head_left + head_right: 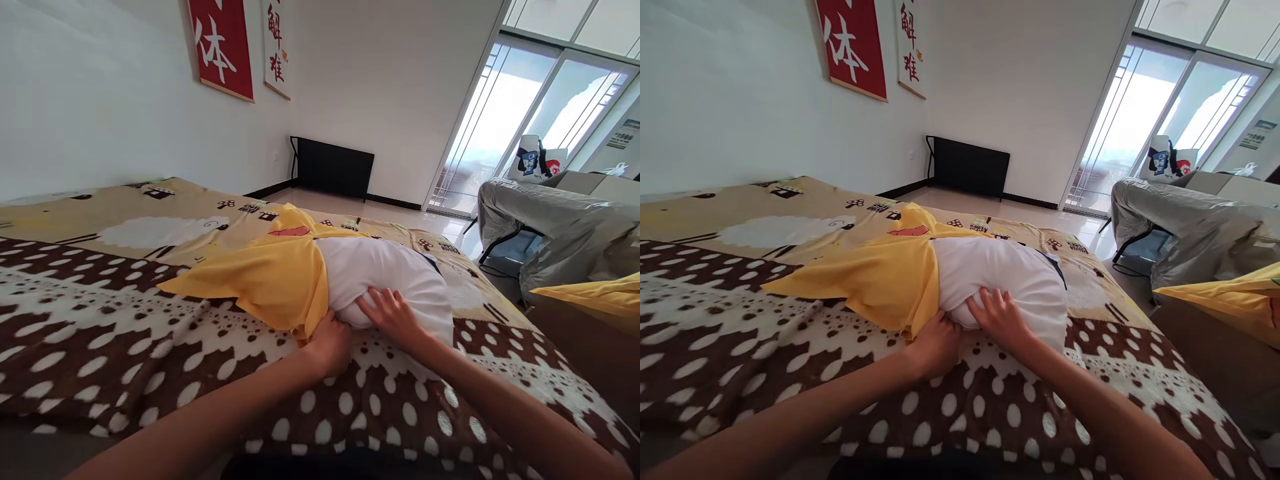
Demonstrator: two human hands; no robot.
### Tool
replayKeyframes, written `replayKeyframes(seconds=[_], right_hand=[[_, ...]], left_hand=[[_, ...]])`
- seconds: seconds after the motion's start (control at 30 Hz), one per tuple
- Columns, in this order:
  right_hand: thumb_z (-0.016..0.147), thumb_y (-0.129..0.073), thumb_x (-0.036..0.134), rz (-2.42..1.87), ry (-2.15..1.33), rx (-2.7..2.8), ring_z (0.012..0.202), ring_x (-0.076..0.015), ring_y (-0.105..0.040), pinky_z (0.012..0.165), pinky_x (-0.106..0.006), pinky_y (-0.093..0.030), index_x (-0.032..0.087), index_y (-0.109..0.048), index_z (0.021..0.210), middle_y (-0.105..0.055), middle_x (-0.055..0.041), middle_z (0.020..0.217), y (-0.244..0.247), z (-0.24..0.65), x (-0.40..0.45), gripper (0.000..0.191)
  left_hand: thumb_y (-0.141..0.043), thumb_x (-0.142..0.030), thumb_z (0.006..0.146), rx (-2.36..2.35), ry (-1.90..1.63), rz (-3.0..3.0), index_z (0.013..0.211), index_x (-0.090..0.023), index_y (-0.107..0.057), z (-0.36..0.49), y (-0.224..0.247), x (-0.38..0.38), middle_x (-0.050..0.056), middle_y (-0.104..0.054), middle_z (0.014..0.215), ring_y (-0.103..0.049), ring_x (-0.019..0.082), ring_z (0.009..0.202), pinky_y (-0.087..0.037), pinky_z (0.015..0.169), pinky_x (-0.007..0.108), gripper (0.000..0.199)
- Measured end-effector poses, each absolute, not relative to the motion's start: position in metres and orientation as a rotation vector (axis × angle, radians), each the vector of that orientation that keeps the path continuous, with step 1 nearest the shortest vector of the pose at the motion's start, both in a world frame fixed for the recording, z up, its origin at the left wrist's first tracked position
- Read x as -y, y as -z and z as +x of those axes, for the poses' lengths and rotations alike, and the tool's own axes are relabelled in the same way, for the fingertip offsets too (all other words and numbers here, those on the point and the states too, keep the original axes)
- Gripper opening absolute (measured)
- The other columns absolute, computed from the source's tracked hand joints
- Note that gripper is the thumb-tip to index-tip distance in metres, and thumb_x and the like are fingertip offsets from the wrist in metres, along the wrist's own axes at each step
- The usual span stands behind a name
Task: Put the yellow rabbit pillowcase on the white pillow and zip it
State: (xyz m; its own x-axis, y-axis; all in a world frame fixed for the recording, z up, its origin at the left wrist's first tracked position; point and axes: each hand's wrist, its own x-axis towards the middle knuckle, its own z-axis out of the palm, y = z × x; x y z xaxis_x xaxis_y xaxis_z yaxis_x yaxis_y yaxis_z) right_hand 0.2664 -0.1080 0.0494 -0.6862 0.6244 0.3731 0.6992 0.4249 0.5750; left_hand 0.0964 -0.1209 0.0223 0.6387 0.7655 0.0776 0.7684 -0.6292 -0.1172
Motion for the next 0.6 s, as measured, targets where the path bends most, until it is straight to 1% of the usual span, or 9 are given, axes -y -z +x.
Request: replayKeyframes(seconds=[0.07,0.13,0.23,0.3,0.4,0.5,0.53,0.6], right_hand=[[0.092,-0.036,0.014,-1.233,1.006,2.554,0.093,-0.0256,-0.056,0.072,-0.037,-0.045,0.023,-0.053,0.123,-0.061,-0.0100,0.113,-0.077,0.256,0.096,0.037],[0.091,-0.040,0.015,-1.237,0.891,2.544,0.094,-0.0255,-0.054,0.069,-0.034,-0.043,0.024,-0.055,0.120,-0.060,-0.0092,0.108,-0.109,0.241,0.088,0.034],[0.090,-0.042,0.015,-1.120,0.751,2.593,0.091,-0.0236,-0.053,0.067,-0.031,-0.040,0.025,-0.061,0.111,-0.059,-0.0088,0.100,-0.154,0.222,0.077,0.031],[0.086,-0.046,0.014,-1.008,0.621,2.651,0.088,-0.0218,-0.052,0.068,-0.030,-0.038,0.025,-0.065,0.106,-0.059,-0.0071,0.093,-0.171,0.219,0.068,0.030],[0.077,-0.054,0.011,-0.879,0.260,2.714,0.084,-0.0184,-0.052,0.072,-0.028,-0.037,0.022,-0.069,0.096,-0.059,-0.0036,0.085,-0.168,0.228,0.054,0.027],[0.069,-0.055,0.006,-0.852,-0.140,2.729,0.078,-0.0150,-0.053,0.072,-0.026,-0.039,0.014,-0.068,0.077,-0.061,-0.0016,0.080,-0.143,0.242,0.046,0.017],[0.067,-0.055,0.004,-0.874,-0.253,2.705,0.077,-0.0148,-0.053,0.071,-0.025,-0.040,0.013,-0.066,0.074,-0.062,-0.0015,0.079,-0.133,0.245,0.044,0.016],[0.070,-0.056,0.004,-0.936,-0.408,2.610,0.077,-0.0159,-0.055,0.071,-0.027,-0.043,0.011,-0.065,0.076,-0.064,-0.0020,0.080,-0.118,0.251,0.042,0.013]], left_hand=[[-0.058,-0.020,0.072,1.277,0.089,-2.700,0.083,-0.007,-0.070,0.100,-0.035,0.119,0.019,-0.070,0.079,-0.065,0.031,0.075,-0.042,0.083,0.045,0.021],[-0.053,-0.024,0.076,1.285,0.178,-2.674,0.087,-0.008,-0.069,0.108,-0.056,0.118,0.016,-0.070,0.078,-0.065,0.029,0.071,-0.044,0.075,0.043,0.025],[-0.045,-0.027,0.080,1.344,0.314,-2.591,0.082,-0.011,-0.070,0.124,-0.092,0.122,0.016,-0.070,0.077,-0.064,0.029,0.066,-0.043,0.062,0.039,0.030],[-0.042,-0.028,0.082,1.357,0.411,-2.536,0.075,-0.011,-0.070,0.129,-0.112,0.125,0.016,-0.069,0.075,-0.063,0.028,0.065,-0.042,0.059,0.038,0.034],[-0.041,-0.033,0.081,1.259,0.514,-2.494,0.067,-0.011,-0.070,0.122,-0.128,0.123,0.016,-0.067,0.068,-0.062,0.027,0.064,-0.040,0.057,0.037,0.039],[-0.041,-0.034,0.080,1.227,0.495,-2.472,0.064,-0.011,-0.070,0.111,-0.131,0.115,0.015,-0.067,0.065,-0.061,0.026,0.060,-0.037,0.054,0.035,0.040],[-0.040,-0.034,0.080,1.243,0.497,-2.469,0.064,-0.012,-0.070,0.111,-0.130,0.112,0.014,-0.067,0.065,-0.061,0.026,0.059,-0.036,0.053,0.034,0.040],[-0.039,-0.034,0.081,1.241,0.549,-2.481,0.064,-0.014,-0.070,0.117,-0.127,0.107,0.012,-0.068,0.065,-0.061,0.025,0.058,-0.035,0.054,0.034,0.041]])
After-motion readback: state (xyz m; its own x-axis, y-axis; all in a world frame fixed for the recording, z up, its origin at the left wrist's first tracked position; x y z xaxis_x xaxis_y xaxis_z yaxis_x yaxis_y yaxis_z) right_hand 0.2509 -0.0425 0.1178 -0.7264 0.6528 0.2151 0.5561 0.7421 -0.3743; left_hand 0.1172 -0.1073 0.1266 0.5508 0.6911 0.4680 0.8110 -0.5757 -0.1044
